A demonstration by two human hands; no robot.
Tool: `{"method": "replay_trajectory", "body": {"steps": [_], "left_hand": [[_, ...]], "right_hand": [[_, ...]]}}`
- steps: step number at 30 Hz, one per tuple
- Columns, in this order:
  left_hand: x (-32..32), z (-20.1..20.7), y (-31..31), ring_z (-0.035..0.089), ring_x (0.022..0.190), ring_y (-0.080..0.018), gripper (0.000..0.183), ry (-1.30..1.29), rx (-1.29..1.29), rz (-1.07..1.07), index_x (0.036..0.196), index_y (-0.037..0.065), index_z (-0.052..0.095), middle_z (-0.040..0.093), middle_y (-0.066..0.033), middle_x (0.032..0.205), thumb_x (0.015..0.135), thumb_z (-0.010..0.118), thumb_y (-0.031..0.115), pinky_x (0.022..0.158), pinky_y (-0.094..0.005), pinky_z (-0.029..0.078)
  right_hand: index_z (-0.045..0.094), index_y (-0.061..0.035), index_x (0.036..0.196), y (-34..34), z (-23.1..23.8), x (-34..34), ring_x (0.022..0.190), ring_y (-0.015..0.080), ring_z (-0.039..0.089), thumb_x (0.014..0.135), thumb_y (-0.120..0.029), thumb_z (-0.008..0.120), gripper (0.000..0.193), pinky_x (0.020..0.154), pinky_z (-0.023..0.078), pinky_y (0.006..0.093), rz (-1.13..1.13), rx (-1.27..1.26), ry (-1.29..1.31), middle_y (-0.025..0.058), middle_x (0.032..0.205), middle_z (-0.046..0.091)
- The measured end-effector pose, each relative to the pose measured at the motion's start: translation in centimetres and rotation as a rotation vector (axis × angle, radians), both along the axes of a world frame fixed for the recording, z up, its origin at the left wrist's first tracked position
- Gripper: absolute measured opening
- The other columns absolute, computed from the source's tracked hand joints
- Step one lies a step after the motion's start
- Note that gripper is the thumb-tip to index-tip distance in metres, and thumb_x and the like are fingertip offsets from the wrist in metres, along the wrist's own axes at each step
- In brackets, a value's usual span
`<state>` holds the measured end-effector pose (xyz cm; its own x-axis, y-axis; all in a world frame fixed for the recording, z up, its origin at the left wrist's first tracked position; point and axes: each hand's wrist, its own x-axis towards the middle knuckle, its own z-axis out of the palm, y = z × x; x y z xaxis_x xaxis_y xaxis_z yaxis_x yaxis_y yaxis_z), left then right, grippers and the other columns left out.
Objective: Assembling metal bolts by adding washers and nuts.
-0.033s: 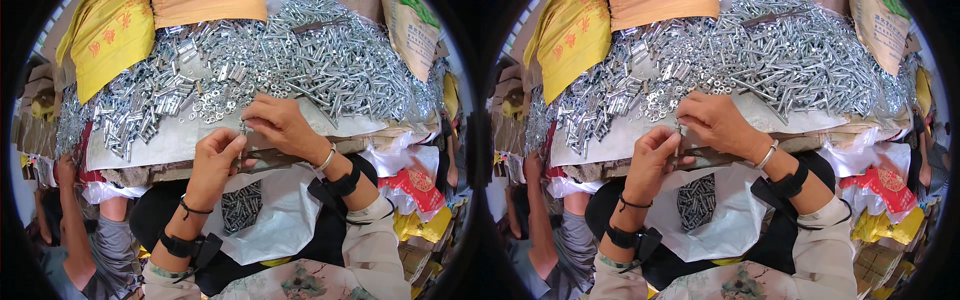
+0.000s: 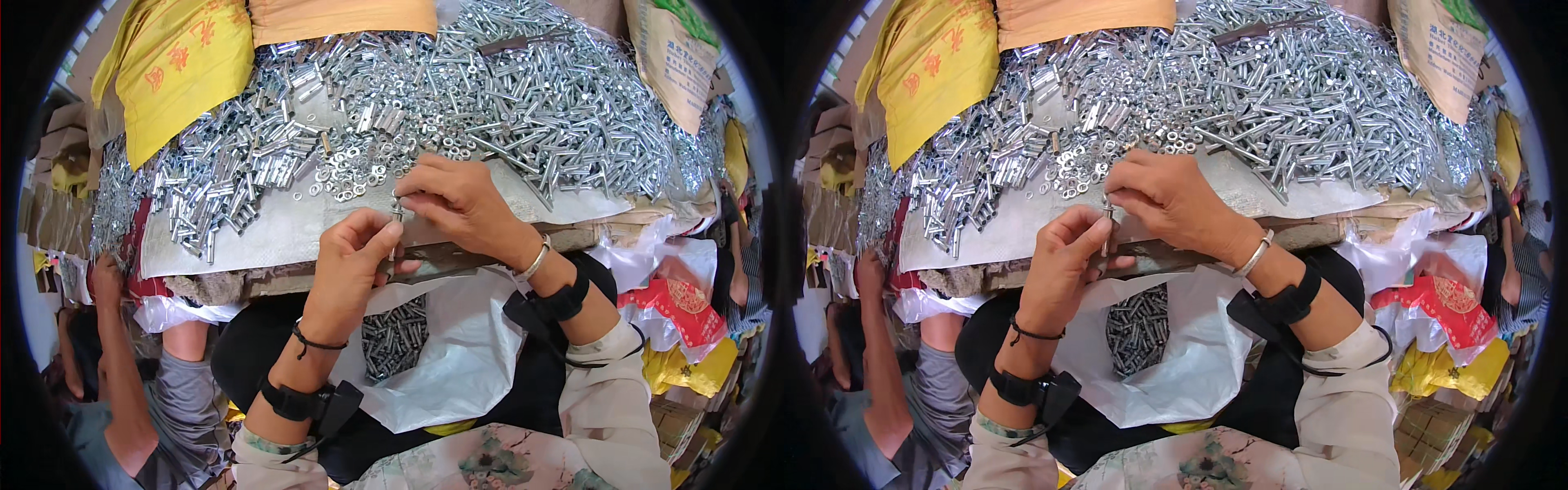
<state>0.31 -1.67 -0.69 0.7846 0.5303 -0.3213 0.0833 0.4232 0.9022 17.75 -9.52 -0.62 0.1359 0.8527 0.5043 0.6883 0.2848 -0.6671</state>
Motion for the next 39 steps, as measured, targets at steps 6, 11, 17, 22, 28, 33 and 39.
{"method": "replay_trajectory", "body": {"steps": [6,11,17,22,28,33,39], "left_hand": [[-0.5,0.7,0.5,0.055,0.064,-0.0069,0.011,-0.047,-0.214,-0.052,0.091,0.006,0.06,0.056,-0.0004,0.077,0.093,0.061,0.017,0.067,-0.0246,0.058],[-1.2,0.6,1.1,0.058,0.066,-0.0077,0.011,-0.019,-0.13,-0.13,0.093,0.004,0.061,0.058,-0.0008,0.079,0.092,0.062,0.015,0.069,-0.0235,0.057],[-0.3,-0.9,-1.0,0.061,0.072,-0.0078,0.007,-0.057,0.346,-0.039,0.094,0.0,0.061,0.062,-0.0018,0.082,0.092,0.061,0.007,0.07,-0.0235,0.056],[-0.2,-0.2,-0.7,0.052,0.061,-0.0031,0.007,-0.135,0.082,0.011,0.09,0.002,0.06,0.058,0.0009,0.079,0.093,0.059,0.008,0.073,-0.0254,0.057],[-0.8,-0.4,0.3,0.047,0.056,-0.003,0.008,-0.14,-0.05,-0.004,0.088,0.002,0.06,0.054,0.0009,0.072,0.091,0.062,0.009,0.074,-0.0292,0.059],[-0.7,-0.5,0.1,0.051,0.059,-0.0039,0.009,-0.112,0.102,-0.023,0.089,-0.001,0.06,0.058,-0.0005,0.073,0.09,0.063,0.008,0.072,-0.0261,0.058],[-0.4,-1.6,-0.4,0.058,0.069,-0.004,0.01,-0.174,0.344,0.104,0.088,-0.001,0.06,0.062,-0.0012,0.08,0.089,0.064,0.008,0.066,-0.022,0.055]], "right_hand": [[0.065,-0.0004,0.089,-0.5,-0.4,0.0,0.07,0.0078,0.056,0.081,-0.007,0.064,0.01,0.063,0.046,0.0257,0.094,-0.21,0.465,0.0015,0.081,0.062],[0.064,0.0015,0.09,-0.7,0.3,-0.3,0.073,0.0061,0.056,0.081,-0.008,0.065,0.013,0.064,0.046,0.0231,0.156,-0.284,0.689,-0.0001,0.079,0.062],[0.066,0.0,0.087,-0.4,0.6,-0.5,0.075,0.0101,0.057,0.082,-0.014,0.066,0.015,0.063,0.045,0.0268,0.119,-0.39,0.377,0.0049,0.082,0.062],[0.069,-0.0006,0.092,-0.2,-0.1,-2.6,0.074,0.0208,0.059,0.082,-0.018,0.066,0.02,0.068,0.046,0.0307,-0.09,-0.026,0.368,0.0094,0.08,0.061],[0.07,-0.0016,0.103,-0.5,0.0,0.1,0.08,0.012,0.055,0.086,-0.006,0.062,0.019,0.073,0.043,0.0247,0.144,-0.212,0.339,0.0035,0.085,0.06],[0.069,0.0006,0.094,-0.8,1.2,-0.1,0.083,0.0096,0.057,0.083,-0.007,0.064,0.014,0.071,0.046,0.0245,0.168,-0.414,0.635,0.0016,0.088,0.062],[0.065,-0.001,0.103,-0.4,0.7,-3.1,0.091,0.0193,0.062,0.088,-0.029,0.061,0.031,0.084,0.05,0.036,-0.095,-0.123,0.217,0.0116,0.098,0.062]]}}
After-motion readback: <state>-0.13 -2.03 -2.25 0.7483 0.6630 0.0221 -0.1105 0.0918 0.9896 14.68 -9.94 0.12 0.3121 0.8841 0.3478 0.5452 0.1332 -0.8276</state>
